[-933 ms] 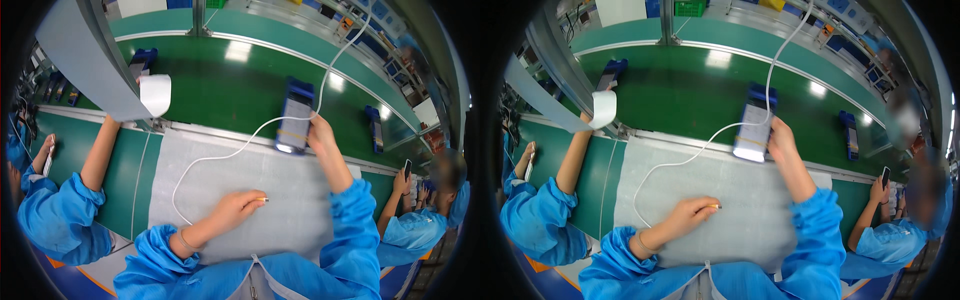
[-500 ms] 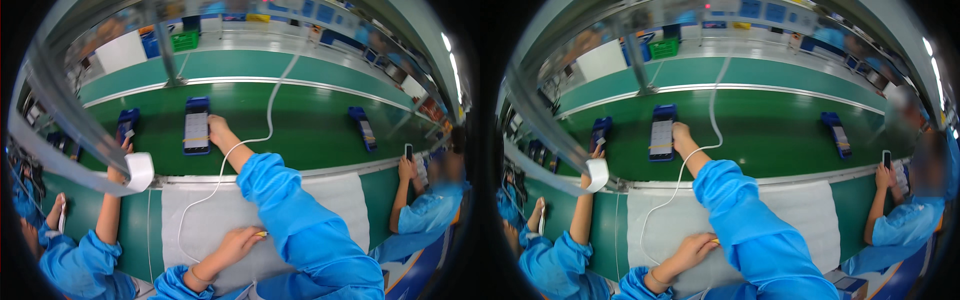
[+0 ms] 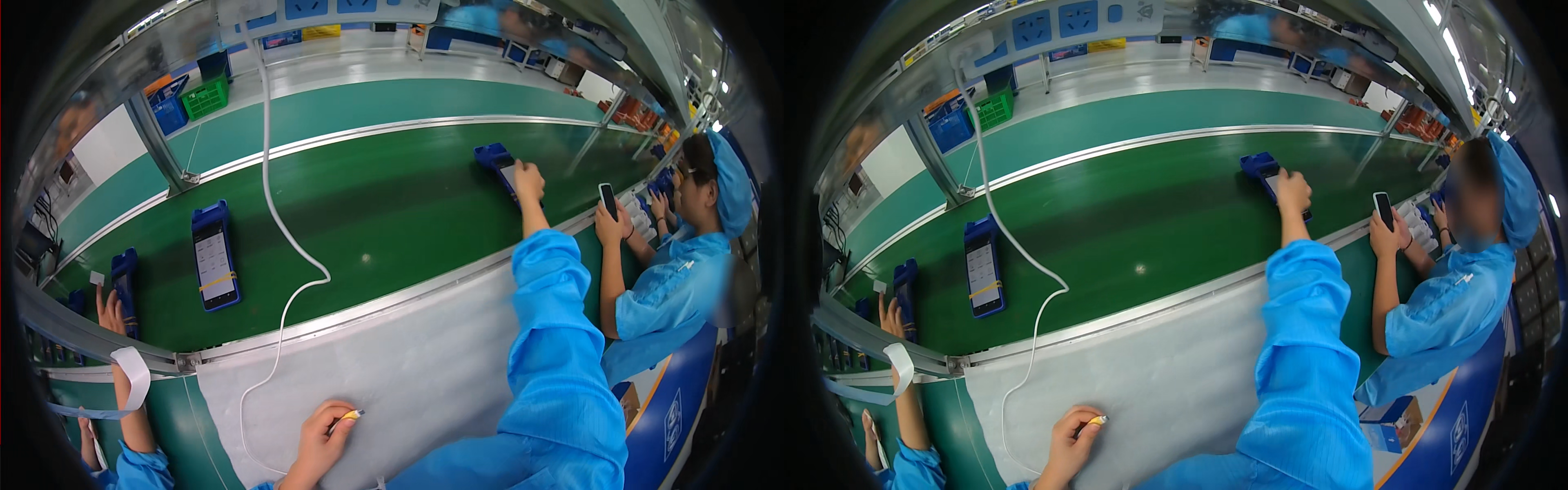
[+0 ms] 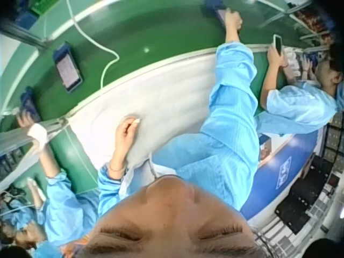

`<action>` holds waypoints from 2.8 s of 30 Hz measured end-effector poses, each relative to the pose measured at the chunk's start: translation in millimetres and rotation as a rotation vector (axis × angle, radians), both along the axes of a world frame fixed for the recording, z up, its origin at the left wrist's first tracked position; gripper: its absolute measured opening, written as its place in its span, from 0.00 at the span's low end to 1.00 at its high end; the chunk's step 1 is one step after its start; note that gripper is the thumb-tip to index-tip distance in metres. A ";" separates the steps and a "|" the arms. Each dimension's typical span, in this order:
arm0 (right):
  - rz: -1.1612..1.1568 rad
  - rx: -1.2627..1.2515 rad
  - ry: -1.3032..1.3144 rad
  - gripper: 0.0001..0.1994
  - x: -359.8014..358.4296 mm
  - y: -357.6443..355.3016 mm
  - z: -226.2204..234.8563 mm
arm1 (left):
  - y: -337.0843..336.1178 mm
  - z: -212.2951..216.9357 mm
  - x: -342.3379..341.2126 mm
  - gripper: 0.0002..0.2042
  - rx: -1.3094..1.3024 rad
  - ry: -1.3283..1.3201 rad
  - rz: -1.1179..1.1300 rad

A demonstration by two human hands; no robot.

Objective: The person tests handheld electronic terminals along a conveyor line by repeatedly taking each device from the belt, inserting a cable into its port, tapping its touchscreen, disconnecting the cable, and placing the device back onto the conveyor belt.

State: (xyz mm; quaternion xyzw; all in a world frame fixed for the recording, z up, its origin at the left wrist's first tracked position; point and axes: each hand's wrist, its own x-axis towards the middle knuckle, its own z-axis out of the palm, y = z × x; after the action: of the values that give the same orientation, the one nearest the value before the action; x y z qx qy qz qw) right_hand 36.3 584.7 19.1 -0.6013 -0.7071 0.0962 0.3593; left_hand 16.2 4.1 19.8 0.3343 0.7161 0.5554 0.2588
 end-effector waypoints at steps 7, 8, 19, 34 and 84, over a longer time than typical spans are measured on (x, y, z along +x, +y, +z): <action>0.275 -0.484 -0.060 0.23 30.1 40.7 -13.8 | 2.3 2.4 -1.2 0.03 -0.036 -0.035 -0.022; 0.396 -0.739 0.012 0.22 15.8 20.6 -3.4 | -0.6 4.1 0.2 0.03 -0.043 -0.034 -0.022; 0.808 -1.157 0.708 0.13 29.3 -224.4 6.6 | 0.3 -16.7 2.1 0.03 0.156 -0.115 0.107; 0.996 -1.207 0.715 0.24 80.0 -412.6 15.6 | 6.7 -19.7 2.7 0.06 0.341 -0.718 -0.072; 1.079 -0.889 0.463 0.25 95.0 -414.2 -10.9 | -2.0 -13.9 -1.0 0.04 -0.006 -0.502 -0.008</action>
State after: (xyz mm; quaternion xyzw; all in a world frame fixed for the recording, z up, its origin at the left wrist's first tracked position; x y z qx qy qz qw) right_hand 131.4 170.5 8.2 -0.2230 -0.7048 0.6618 0.1245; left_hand 15.3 2.1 5.9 0.1879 0.6297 0.6177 0.4320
